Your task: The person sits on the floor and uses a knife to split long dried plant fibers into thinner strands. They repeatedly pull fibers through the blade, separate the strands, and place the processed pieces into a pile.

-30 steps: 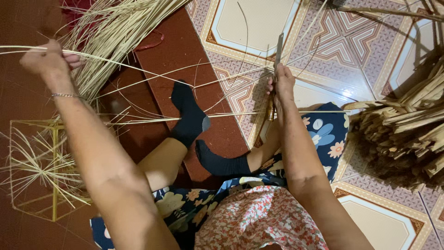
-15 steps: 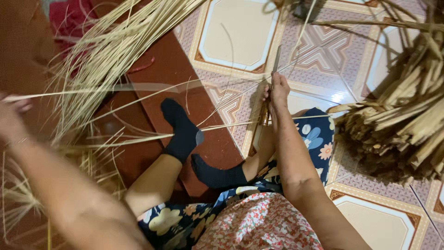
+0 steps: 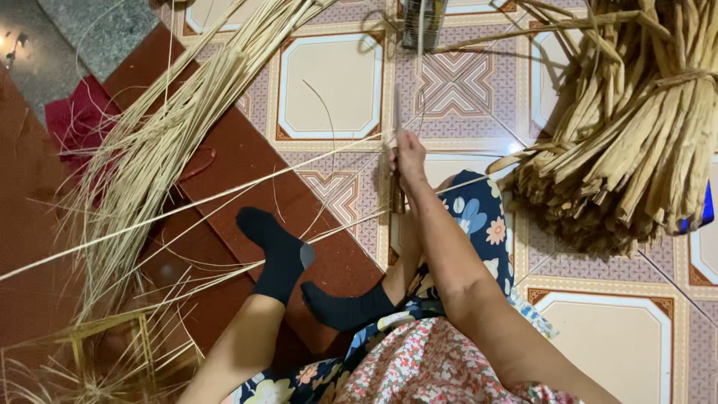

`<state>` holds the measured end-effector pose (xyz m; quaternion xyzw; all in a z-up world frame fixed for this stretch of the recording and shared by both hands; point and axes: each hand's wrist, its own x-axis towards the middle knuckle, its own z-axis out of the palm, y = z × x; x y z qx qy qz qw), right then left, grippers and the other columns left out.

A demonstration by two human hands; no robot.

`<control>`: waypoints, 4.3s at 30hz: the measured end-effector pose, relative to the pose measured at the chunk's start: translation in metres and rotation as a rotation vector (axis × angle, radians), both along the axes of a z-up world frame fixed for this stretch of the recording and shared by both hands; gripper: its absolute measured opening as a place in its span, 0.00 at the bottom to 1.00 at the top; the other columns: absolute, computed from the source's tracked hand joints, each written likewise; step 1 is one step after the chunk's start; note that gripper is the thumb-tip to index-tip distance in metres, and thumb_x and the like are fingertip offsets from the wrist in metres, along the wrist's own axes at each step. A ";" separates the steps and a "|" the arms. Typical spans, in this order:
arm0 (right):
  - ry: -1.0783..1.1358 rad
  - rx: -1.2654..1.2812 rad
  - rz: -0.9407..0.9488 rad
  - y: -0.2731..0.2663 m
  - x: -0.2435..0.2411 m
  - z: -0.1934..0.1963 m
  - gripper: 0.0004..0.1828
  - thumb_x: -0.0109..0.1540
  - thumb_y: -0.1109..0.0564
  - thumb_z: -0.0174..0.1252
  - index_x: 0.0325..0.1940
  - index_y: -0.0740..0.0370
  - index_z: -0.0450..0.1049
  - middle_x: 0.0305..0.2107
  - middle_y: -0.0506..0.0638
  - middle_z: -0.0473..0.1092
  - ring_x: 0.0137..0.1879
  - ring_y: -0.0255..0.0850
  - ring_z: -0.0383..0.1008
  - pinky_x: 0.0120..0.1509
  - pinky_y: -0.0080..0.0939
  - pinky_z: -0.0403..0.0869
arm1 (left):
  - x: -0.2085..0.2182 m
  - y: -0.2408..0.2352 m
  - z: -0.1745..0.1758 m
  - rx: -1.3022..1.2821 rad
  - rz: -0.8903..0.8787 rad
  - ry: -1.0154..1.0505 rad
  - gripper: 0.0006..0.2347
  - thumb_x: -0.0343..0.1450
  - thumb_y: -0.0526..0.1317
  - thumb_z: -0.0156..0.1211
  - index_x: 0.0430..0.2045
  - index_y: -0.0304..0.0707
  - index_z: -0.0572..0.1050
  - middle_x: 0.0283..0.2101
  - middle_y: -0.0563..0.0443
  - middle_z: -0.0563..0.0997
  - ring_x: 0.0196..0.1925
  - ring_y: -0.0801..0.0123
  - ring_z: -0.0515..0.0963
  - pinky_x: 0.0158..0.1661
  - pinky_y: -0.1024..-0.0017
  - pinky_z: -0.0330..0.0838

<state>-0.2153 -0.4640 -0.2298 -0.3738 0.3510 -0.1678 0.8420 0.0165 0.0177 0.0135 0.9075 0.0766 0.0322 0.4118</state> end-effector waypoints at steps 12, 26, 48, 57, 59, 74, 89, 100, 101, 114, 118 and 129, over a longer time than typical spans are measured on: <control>0.109 0.086 -0.339 -0.012 0.000 0.011 0.16 0.68 0.40 0.49 0.42 0.53 0.64 0.15 0.44 0.62 0.14 0.34 0.58 0.14 0.36 0.58 | -0.014 -0.066 -0.005 0.087 -0.136 -0.033 0.11 0.81 0.42 0.52 0.44 0.35 0.79 0.38 0.44 0.86 0.34 0.70 0.85 0.37 0.72 0.80; -0.347 -0.790 0.604 0.121 -0.071 0.079 0.24 0.74 0.41 0.48 0.69 0.53 0.68 0.36 0.46 0.76 0.31 0.35 0.75 0.37 0.38 0.77 | -0.104 -0.273 0.010 0.557 -0.567 0.144 0.12 0.80 0.48 0.49 0.48 0.53 0.81 0.32 0.43 0.83 0.29 0.63 0.78 0.32 0.61 0.74; -0.445 -0.249 1.213 0.070 -0.119 0.140 0.46 0.66 0.40 0.57 0.83 0.53 0.45 0.18 0.46 0.68 0.22 0.33 0.68 0.26 0.36 0.69 | -0.194 -0.289 0.157 0.138 -0.973 -0.795 0.07 0.83 0.32 0.59 0.54 0.35 0.80 0.27 0.55 0.79 0.21 0.81 0.68 0.20 0.79 0.59; -1.219 0.529 0.842 0.007 -0.139 0.193 0.50 0.70 0.41 0.57 0.84 0.62 0.37 0.16 0.48 0.62 0.16 0.33 0.59 0.19 0.34 0.61 | -0.203 -0.224 0.150 0.451 -1.254 -0.456 0.05 0.73 0.37 0.62 0.40 0.48 0.84 0.20 0.59 0.75 0.19 0.81 0.69 0.19 0.79 0.64; -1.226 0.598 0.809 0.004 -0.130 0.195 0.48 0.70 0.39 0.54 0.82 0.62 0.38 0.14 0.47 0.61 0.16 0.31 0.59 0.18 0.34 0.61 | -0.199 -0.200 0.136 0.507 -1.289 -0.257 0.05 0.71 0.39 0.64 0.36 0.49 0.84 0.22 0.58 0.76 0.21 0.80 0.72 0.21 0.79 0.68; -0.798 0.428 0.588 -0.010 -0.098 0.183 0.33 0.75 0.39 0.38 0.78 0.62 0.54 0.18 0.45 0.60 0.16 0.29 0.56 0.20 0.29 0.57 | -0.117 -0.013 0.044 0.832 -0.564 0.420 0.11 0.73 0.44 0.62 0.47 0.55 0.85 0.52 0.46 0.79 0.52 0.55 0.79 0.52 0.55 0.75; -0.156 0.611 0.425 0.063 -0.041 0.058 0.18 0.72 0.43 0.44 0.61 0.52 0.68 0.18 0.44 0.64 0.17 0.31 0.58 0.19 0.28 0.59 | -0.092 0.014 -0.012 1.161 -0.647 0.478 0.14 0.73 0.53 0.60 0.47 0.55 0.85 0.51 0.47 0.81 0.60 0.59 0.75 0.68 0.54 0.58; -0.020 0.149 0.320 0.071 -0.053 0.092 0.26 0.72 0.41 0.40 0.69 0.57 0.54 0.17 0.45 0.63 0.17 0.32 0.59 0.19 0.34 0.62 | -0.095 0.016 -0.049 1.277 -0.706 0.582 0.17 0.74 0.58 0.54 0.51 0.58 0.81 0.57 0.49 0.79 0.63 0.61 0.72 0.66 0.55 0.56; -0.074 0.080 0.390 0.073 -0.050 0.097 0.30 0.72 0.41 0.41 0.74 0.56 0.53 0.17 0.44 0.62 0.17 0.32 0.58 0.19 0.34 0.61 | -0.100 0.016 -0.052 1.315 -0.729 0.557 0.17 0.75 0.58 0.53 0.51 0.59 0.81 0.55 0.49 0.79 0.62 0.61 0.72 0.63 0.57 0.58; 0.149 0.171 0.641 0.080 -0.017 0.055 0.18 0.73 0.46 0.43 0.52 0.65 0.60 0.14 0.44 0.64 0.14 0.31 0.58 0.15 0.33 0.59 | -0.144 0.103 -0.077 1.455 -0.764 0.907 0.18 0.76 0.57 0.52 0.45 0.50 0.84 0.50 0.48 0.83 0.57 0.61 0.78 0.61 0.57 0.63; 0.114 0.237 0.499 0.081 -0.024 0.052 0.16 0.72 0.46 0.44 0.48 0.62 0.63 0.14 0.44 0.64 0.15 0.32 0.59 0.16 0.32 0.60 | -0.144 0.097 -0.078 1.597 -0.827 0.939 0.15 0.77 0.51 0.52 0.47 0.46 0.81 0.54 0.49 0.83 0.60 0.65 0.78 0.68 0.57 0.58; -0.057 0.348 0.171 0.020 -0.032 0.059 0.30 0.71 0.35 0.42 0.27 0.60 0.66 0.16 0.48 0.64 0.18 0.36 0.60 0.23 0.39 0.63 | -0.111 -0.178 -0.147 0.696 -1.233 -0.092 0.08 0.72 0.35 0.56 0.42 0.38 0.79 0.46 0.42 0.79 0.54 0.50 0.75 0.56 0.53 0.68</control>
